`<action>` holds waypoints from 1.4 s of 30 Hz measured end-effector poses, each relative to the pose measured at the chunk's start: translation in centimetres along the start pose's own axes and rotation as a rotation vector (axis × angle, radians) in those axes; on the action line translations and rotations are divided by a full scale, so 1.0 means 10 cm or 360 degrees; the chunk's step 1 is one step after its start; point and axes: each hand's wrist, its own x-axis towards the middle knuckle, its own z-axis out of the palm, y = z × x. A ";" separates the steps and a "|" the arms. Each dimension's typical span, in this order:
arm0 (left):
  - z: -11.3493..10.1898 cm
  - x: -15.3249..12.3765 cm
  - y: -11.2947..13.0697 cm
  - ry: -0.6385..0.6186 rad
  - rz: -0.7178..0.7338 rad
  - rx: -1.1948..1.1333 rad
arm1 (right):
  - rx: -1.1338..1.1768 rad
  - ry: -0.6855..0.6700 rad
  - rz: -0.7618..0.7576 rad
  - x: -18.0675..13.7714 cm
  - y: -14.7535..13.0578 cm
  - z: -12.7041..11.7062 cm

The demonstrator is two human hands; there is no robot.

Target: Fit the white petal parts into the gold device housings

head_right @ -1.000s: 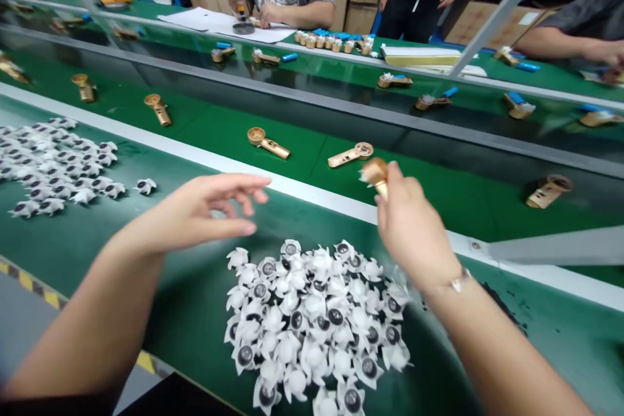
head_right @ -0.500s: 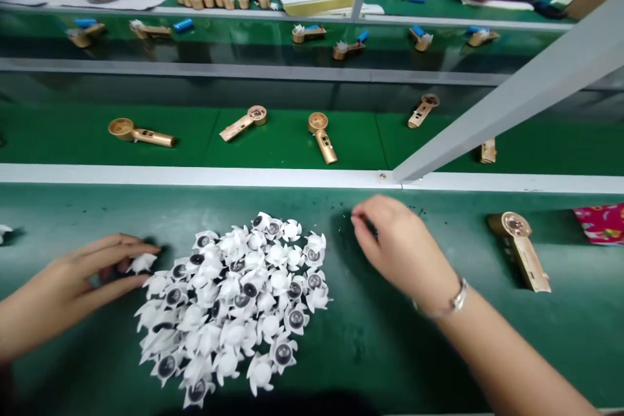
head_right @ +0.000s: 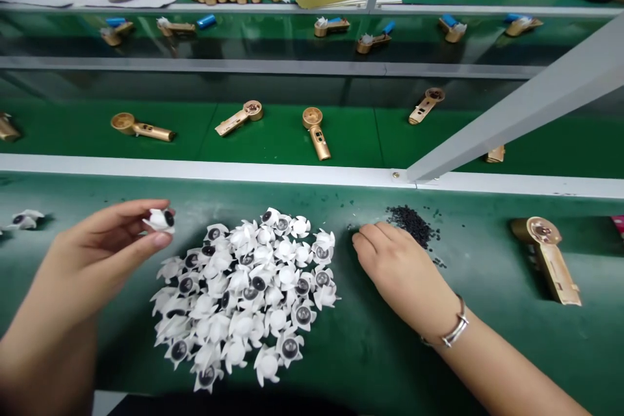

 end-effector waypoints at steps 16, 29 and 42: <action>0.45 -0.13 0.36 -0.0657 -0.0021 -0.0671 | -0.0066 0.0126 0.0193 0.00 -0.02 0.00; 0.45 -0.10 0.18 -0.0613 -0.0010 -0.0680 | 0.0164 0.0183 0.0287 -0.02 -0.04 0.04; 0.46 -0.09 0.17 -0.0630 -0.0267 -0.0835 | 0.0136 0.0135 0.0179 0.11 0.00 -0.05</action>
